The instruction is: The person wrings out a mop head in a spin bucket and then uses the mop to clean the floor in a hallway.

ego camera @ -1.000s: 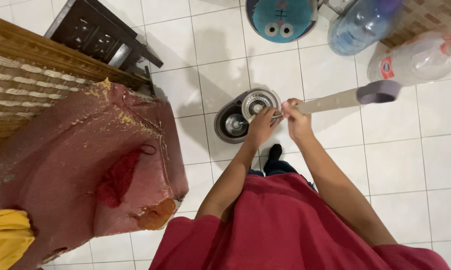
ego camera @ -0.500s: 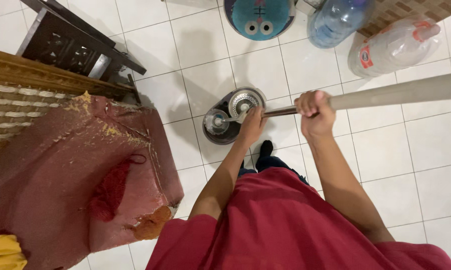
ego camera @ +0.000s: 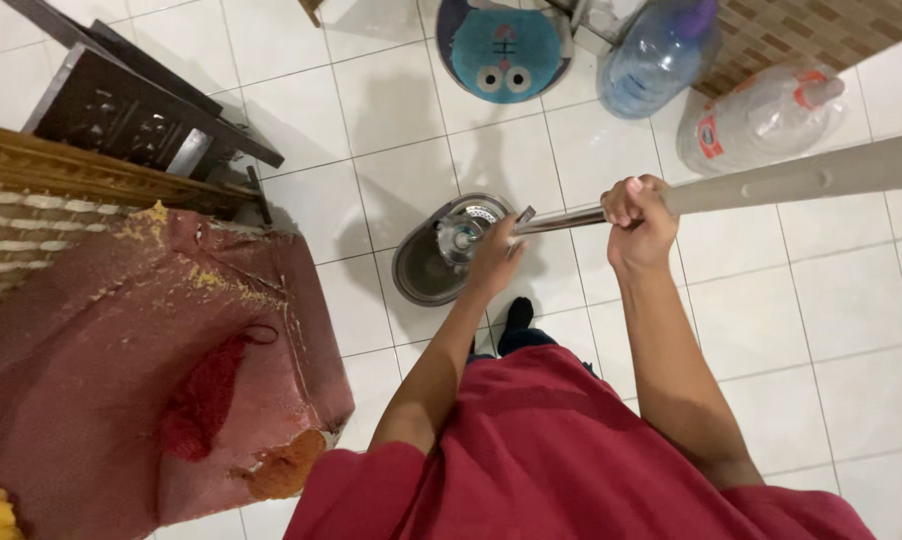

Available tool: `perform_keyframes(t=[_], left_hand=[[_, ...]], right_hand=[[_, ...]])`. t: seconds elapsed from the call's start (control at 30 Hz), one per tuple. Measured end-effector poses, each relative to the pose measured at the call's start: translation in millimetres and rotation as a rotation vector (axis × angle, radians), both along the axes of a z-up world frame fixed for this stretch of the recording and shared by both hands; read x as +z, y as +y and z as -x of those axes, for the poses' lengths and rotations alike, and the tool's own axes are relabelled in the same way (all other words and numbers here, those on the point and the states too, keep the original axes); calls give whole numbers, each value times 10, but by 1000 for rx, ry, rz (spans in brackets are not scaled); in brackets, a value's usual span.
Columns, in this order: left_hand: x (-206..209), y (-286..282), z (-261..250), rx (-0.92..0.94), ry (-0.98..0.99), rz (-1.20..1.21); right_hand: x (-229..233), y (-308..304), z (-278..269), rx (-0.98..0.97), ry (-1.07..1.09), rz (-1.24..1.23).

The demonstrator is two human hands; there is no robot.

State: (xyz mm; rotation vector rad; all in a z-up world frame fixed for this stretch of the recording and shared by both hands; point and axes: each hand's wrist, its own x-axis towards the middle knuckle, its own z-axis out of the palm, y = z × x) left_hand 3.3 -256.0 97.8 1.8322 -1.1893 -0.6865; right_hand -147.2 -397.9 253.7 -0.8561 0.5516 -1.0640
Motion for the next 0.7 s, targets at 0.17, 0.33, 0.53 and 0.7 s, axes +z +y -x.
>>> perform_keyframes(t=[0.17,0.33,0.53,0.7], left_hand=[[-513,641,-248,242,166,-3],[-579,1020,-336,380,147,-173],[-529,744,-235,297,153,-191],[-496,405,-88,197,237,-230]], right_hand=[[-64,-88,-119,28,-17,21],[175,-265,-203,7,16,89],[192,-522,-249,53,38,141],[71,-580,-311,128,30,93]])
